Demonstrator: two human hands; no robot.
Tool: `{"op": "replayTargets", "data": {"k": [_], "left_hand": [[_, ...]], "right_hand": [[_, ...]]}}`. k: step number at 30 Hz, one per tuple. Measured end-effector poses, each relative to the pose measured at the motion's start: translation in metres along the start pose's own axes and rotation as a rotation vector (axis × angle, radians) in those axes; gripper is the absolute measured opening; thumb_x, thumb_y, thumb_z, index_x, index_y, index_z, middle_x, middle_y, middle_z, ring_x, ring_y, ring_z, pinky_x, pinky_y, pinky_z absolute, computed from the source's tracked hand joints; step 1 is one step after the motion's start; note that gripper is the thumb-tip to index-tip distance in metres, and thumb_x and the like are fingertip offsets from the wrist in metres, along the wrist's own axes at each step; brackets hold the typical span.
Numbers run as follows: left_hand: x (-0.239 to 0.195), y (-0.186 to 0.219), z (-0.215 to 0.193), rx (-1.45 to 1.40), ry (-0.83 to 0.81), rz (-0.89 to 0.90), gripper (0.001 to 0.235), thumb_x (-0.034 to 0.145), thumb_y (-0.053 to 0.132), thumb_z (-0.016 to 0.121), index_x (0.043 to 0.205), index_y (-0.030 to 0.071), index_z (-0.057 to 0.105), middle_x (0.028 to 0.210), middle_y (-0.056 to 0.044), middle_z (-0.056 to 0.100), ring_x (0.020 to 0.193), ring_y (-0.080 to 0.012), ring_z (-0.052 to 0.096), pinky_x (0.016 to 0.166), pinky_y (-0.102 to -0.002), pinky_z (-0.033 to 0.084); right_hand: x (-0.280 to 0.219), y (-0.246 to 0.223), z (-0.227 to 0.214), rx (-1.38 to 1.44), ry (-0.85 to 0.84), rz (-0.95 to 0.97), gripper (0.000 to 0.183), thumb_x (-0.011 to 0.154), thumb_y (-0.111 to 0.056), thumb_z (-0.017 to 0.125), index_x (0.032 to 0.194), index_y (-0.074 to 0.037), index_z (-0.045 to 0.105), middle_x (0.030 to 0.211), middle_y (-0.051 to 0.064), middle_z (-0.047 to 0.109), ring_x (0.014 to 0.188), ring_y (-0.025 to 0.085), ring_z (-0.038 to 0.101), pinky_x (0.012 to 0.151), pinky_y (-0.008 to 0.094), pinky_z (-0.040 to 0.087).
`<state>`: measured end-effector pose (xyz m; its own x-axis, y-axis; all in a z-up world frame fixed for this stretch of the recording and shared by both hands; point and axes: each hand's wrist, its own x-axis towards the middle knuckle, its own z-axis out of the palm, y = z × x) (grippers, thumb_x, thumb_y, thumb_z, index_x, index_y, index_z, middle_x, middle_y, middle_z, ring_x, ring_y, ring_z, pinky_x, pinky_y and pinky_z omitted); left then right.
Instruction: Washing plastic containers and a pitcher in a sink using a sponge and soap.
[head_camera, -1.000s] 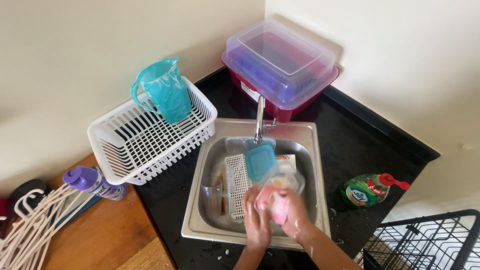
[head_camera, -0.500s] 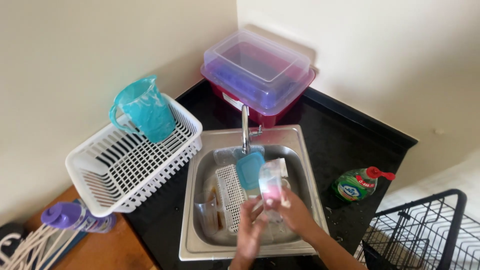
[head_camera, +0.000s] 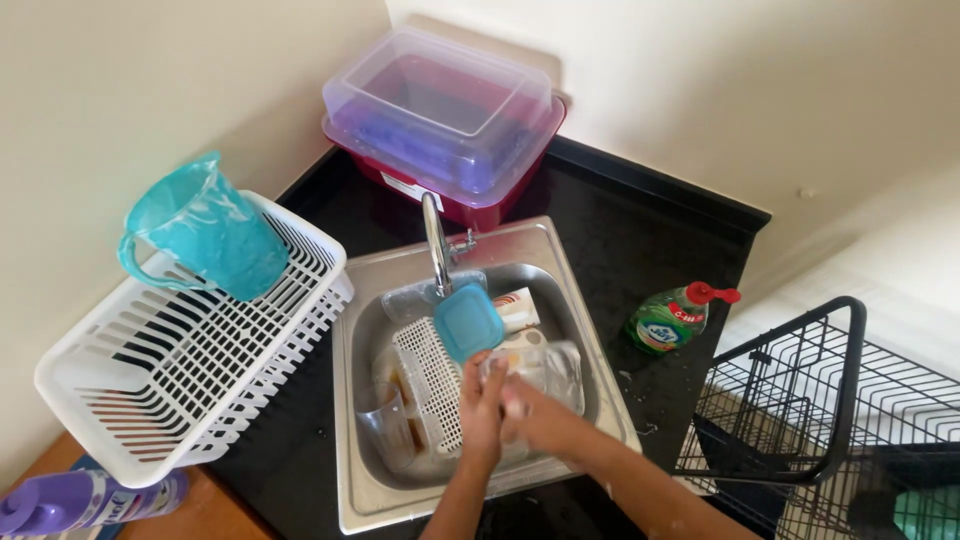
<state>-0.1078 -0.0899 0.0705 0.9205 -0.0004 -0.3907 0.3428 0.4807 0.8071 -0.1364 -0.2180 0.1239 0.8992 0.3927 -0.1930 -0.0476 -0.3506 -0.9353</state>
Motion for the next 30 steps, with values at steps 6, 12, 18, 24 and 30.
{"op": "replayTargets", "data": {"k": [6, 12, 18, 24, 30], "left_hand": [[-0.031, 0.008, 0.019, 0.469, -0.065, 0.569, 0.060, 0.093, 0.024, 0.069, 0.146, 0.008, 0.047, 0.135, -0.016, 0.063, 0.123, -0.0296, 0.064, 0.103, -0.040, 0.053], [-0.049, 0.011, 0.005, 0.903, -0.231, 0.720, 0.060, 0.083, 0.026, 0.082, 0.131, 0.006, 0.053, 0.164, -0.022, 0.039, 0.138, -0.0366, 0.053, 0.107, -0.047, 0.049], [-0.036, 0.062, 0.005, 0.150, -0.122, 0.084, 0.082, 0.083, 0.038, 0.068, 0.152, 0.027, 0.024, 0.154, -0.013, 0.041, 0.136, -0.0367, 0.053, 0.102, -0.053, 0.055], [0.001, 0.030, -0.041, -0.021, -0.293, -0.017, 0.069, 0.098, 0.038, 0.069, 0.154, 0.010, 0.040, 0.137, -0.022, 0.064, 0.115, -0.0391, 0.065, 0.092, -0.050, 0.059], [-0.040, 0.026, 0.006, 0.035, 0.020, -0.052, 0.054, 0.103, 0.042, 0.043, 0.155, 0.029, 0.042, 0.124, -0.018, 0.067, 0.095, -0.0226, 0.061, 0.077, -0.038, 0.057]], "right_hand": [[0.015, 0.010, -0.032, 1.356, 0.036, 0.280, 0.046, 0.094, -0.029, 0.063, 0.130, -0.001, 0.060, 0.124, 0.014, 0.067, 0.111, 0.026, 0.067, 0.097, 0.040, 0.056], [0.033, 0.004, -0.047, 1.205, 0.243, 0.338, 0.043, 0.088, -0.019, 0.060, 0.130, -0.010, 0.062, 0.113, 0.010, 0.073, 0.098, 0.023, 0.072, 0.089, 0.037, 0.058], [0.013, -0.006, -0.035, 0.444, 0.148, 0.335, 0.055, 0.077, 0.005, 0.072, 0.128, -0.014, 0.062, 0.116, 0.010, 0.072, 0.105, 0.027, 0.071, 0.089, 0.040, 0.059], [-0.010, -0.024, -0.015, -0.681, 0.107, -0.291, 0.045, 0.086, -0.005, 0.072, 0.128, -0.018, 0.064, 0.120, 0.007, 0.071, 0.112, 0.032, 0.066, 0.086, 0.041, 0.054], [0.008, -0.008, 0.010, 0.028, 0.002, 0.007, 0.051, 0.079, -0.005, 0.073, 0.126, -0.008, 0.055, 0.119, 0.008, 0.067, 0.111, 0.021, 0.067, 0.089, 0.037, 0.058]]}}
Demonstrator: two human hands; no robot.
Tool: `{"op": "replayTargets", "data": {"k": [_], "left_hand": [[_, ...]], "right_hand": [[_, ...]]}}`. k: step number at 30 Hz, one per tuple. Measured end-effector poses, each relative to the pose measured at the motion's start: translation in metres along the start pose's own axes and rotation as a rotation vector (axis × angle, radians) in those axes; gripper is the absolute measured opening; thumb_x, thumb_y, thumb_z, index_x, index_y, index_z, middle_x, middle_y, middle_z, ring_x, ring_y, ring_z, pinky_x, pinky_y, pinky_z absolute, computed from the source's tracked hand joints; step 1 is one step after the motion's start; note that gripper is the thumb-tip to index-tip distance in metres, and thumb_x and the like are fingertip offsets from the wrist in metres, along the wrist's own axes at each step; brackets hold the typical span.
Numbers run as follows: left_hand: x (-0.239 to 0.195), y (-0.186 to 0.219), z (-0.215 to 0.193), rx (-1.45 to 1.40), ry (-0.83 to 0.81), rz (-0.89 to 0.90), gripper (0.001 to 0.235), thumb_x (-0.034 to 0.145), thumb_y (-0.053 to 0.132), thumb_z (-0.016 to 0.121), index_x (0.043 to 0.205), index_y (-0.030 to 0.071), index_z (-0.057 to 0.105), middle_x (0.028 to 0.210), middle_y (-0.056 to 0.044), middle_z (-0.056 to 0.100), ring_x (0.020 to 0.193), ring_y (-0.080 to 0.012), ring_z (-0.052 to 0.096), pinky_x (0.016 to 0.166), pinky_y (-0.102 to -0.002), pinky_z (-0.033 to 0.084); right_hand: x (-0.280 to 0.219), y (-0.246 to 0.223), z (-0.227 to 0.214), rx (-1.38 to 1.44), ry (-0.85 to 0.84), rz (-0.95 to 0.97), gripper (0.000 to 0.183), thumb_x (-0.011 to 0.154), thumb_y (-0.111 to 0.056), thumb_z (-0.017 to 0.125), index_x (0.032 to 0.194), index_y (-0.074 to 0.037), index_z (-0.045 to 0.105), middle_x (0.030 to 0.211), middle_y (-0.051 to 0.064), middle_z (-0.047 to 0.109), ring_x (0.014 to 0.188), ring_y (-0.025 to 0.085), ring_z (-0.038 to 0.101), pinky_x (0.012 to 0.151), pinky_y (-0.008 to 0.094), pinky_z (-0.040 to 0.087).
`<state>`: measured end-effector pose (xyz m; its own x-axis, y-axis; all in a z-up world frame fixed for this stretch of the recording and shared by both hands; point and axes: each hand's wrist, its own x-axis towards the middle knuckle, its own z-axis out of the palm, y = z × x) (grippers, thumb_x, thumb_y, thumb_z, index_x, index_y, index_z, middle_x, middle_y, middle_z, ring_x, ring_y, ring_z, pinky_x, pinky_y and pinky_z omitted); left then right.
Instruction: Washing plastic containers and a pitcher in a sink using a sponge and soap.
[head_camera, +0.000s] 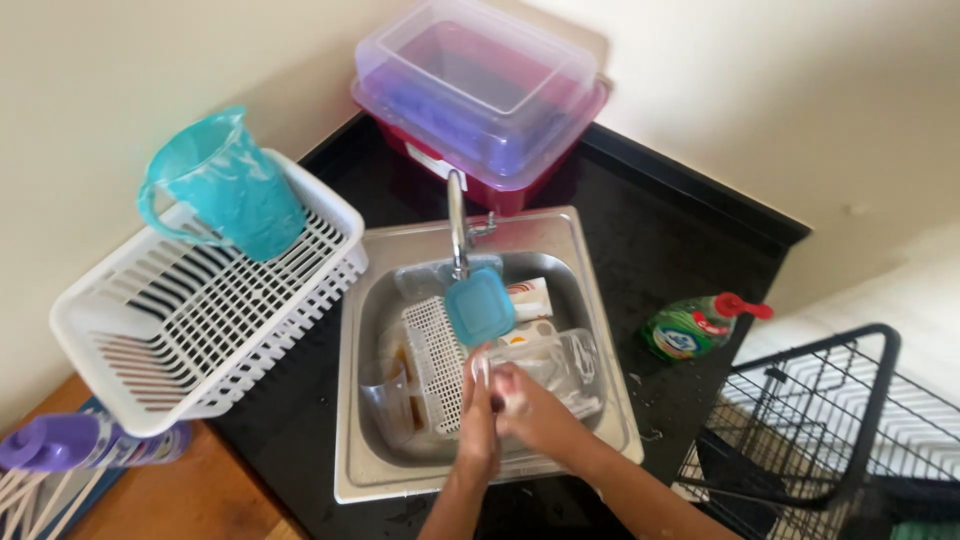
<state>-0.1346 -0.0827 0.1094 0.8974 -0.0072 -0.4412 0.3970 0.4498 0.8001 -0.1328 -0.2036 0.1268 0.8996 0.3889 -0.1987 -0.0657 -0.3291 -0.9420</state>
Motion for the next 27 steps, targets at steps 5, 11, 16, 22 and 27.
{"op": "replayTargets", "data": {"k": [5, 11, 16, 22, 27], "left_hand": [[0.017, -0.071, -0.027, 0.159, -0.098, 0.460, 0.042, 0.110, 0.034, 0.048, 0.148, 0.019, 0.040, 0.136, -0.014, 0.055, 0.119, -0.0217, 0.058, 0.095, -0.037, 0.053], [-0.008, -0.013, -0.005, -0.081, -0.046, -0.004, 0.038, 0.102, 0.044, 0.038, 0.134, 0.023, 0.034, 0.126, -0.012, 0.056, 0.111, -0.0290, 0.065, 0.078, -0.043, 0.058], [0.029, -0.066, -0.029, -0.007, -0.127, 0.131, 0.051, 0.106, 0.051, 0.035, 0.149, 0.024, 0.037, 0.138, -0.014, 0.057, 0.123, -0.0276, 0.062, 0.090, -0.031, 0.060], [-0.002, -0.018, 0.005, -0.143, -0.016, 0.048, 0.053, 0.098, 0.053, 0.027, 0.140, 0.022, 0.038, 0.134, -0.013, 0.058, 0.115, -0.0318, 0.067, 0.080, -0.045, 0.066], [0.022, -0.076, -0.016, -0.002, 0.101, 0.302, 0.053, 0.109, 0.051, 0.029, 0.147, 0.015, 0.040, 0.136, -0.021, 0.059, 0.106, -0.0288, 0.062, 0.078, -0.035, 0.058]], "right_hand": [[-0.003, -0.018, -0.010, 0.823, 0.268, 0.291, 0.033, 0.092, -0.010, 0.061, 0.125, -0.005, 0.057, 0.116, 0.011, 0.067, 0.103, 0.021, 0.067, 0.084, 0.039, 0.058], [-0.017, -0.028, -0.021, -0.064, 0.632, 0.026, 0.039, 0.084, -0.010, 0.069, 0.121, -0.005, 0.055, 0.117, 0.017, 0.059, 0.103, 0.030, 0.062, 0.081, 0.043, 0.056], [-0.013, -0.011, -0.024, -0.356, 0.271, -0.221, 0.037, 0.078, -0.006, 0.070, 0.114, -0.008, 0.060, 0.122, 0.017, 0.059, 0.101, 0.036, 0.066, 0.084, 0.042, 0.056], [0.000, -0.022, -0.056, -0.661, 0.467, -0.368, 0.026, 0.078, -0.008, 0.070, 0.104, -0.011, 0.071, 0.120, 0.011, 0.068, 0.100, 0.034, 0.068, 0.078, 0.043, 0.057], [0.013, 0.013, -0.030, -0.547, -0.067, -0.141, 0.020, 0.077, -0.011, 0.077, 0.095, -0.007, 0.067, 0.095, 0.012, 0.070, 0.089, 0.030, 0.071, 0.078, 0.042, 0.056]]}}
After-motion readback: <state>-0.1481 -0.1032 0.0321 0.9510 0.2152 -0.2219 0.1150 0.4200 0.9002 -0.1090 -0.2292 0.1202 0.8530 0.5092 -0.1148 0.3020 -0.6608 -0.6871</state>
